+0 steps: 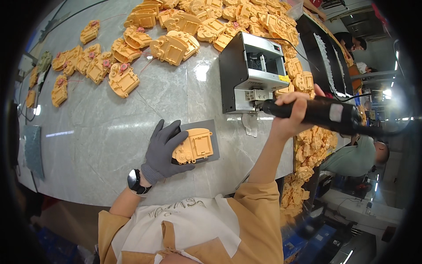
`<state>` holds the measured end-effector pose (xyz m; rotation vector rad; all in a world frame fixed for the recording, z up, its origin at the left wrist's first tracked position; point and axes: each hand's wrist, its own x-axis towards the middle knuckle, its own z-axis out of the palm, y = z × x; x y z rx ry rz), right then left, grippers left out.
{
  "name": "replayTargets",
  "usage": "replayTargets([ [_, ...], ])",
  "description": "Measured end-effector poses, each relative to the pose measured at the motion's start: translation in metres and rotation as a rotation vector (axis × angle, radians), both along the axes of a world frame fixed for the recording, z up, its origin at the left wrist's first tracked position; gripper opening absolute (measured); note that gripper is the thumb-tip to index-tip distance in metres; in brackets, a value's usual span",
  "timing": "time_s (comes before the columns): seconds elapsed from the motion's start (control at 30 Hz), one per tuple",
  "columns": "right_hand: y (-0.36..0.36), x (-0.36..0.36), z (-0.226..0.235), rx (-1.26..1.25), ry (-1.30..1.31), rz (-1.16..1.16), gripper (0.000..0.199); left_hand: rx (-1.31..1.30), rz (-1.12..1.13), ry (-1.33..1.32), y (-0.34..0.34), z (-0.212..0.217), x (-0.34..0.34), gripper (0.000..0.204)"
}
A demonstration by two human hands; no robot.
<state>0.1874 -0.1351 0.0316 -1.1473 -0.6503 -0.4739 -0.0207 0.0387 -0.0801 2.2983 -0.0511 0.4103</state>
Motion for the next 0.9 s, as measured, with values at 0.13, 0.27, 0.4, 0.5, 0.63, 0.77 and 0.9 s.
replayTargets([
  [0.13,0.002,0.004,-0.008,-0.156,0.159,-0.156,0.044,-0.003,-0.011,-0.002,0.001,0.003,0.001,0.078],
  [0.27,-0.01,-0.055,-0.001,-0.062,0.28,0.085,0.046,-0.017,-0.004,-0.021,0.003,0.0,0.001,0.079],
  [0.4,0.018,-0.109,0.005,-0.1,0.169,0.375,0.049,-0.002,0.004,-0.034,0.003,-0.001,-0.001,0.084],
  [0.5,0.046,-0.119,0.007,-0.181,0.135,0.529,0.051,-0.046,0.021,-0.03,0.002,-0.001,-0.002,0.091],
  [0.63,0.064,-0.117,0.004,-0.242,0.084,0.563,0.049,-0.079,0.013,-0.025,0.003,0.002,-0.004,0.097],
  [0.77,0.077,-0.116,-0.002,-0.209,0.149,0.448,0.049,-0.085,0.022,-0.03,0.004,0.002,-0.003,0.098],
  [0.9,0.084,-0.111,-0.012,-0.204,0.168,0.41,0.046,-0.103,0.015,-0.015,0.005,0.003,-0.002,0.097],
])
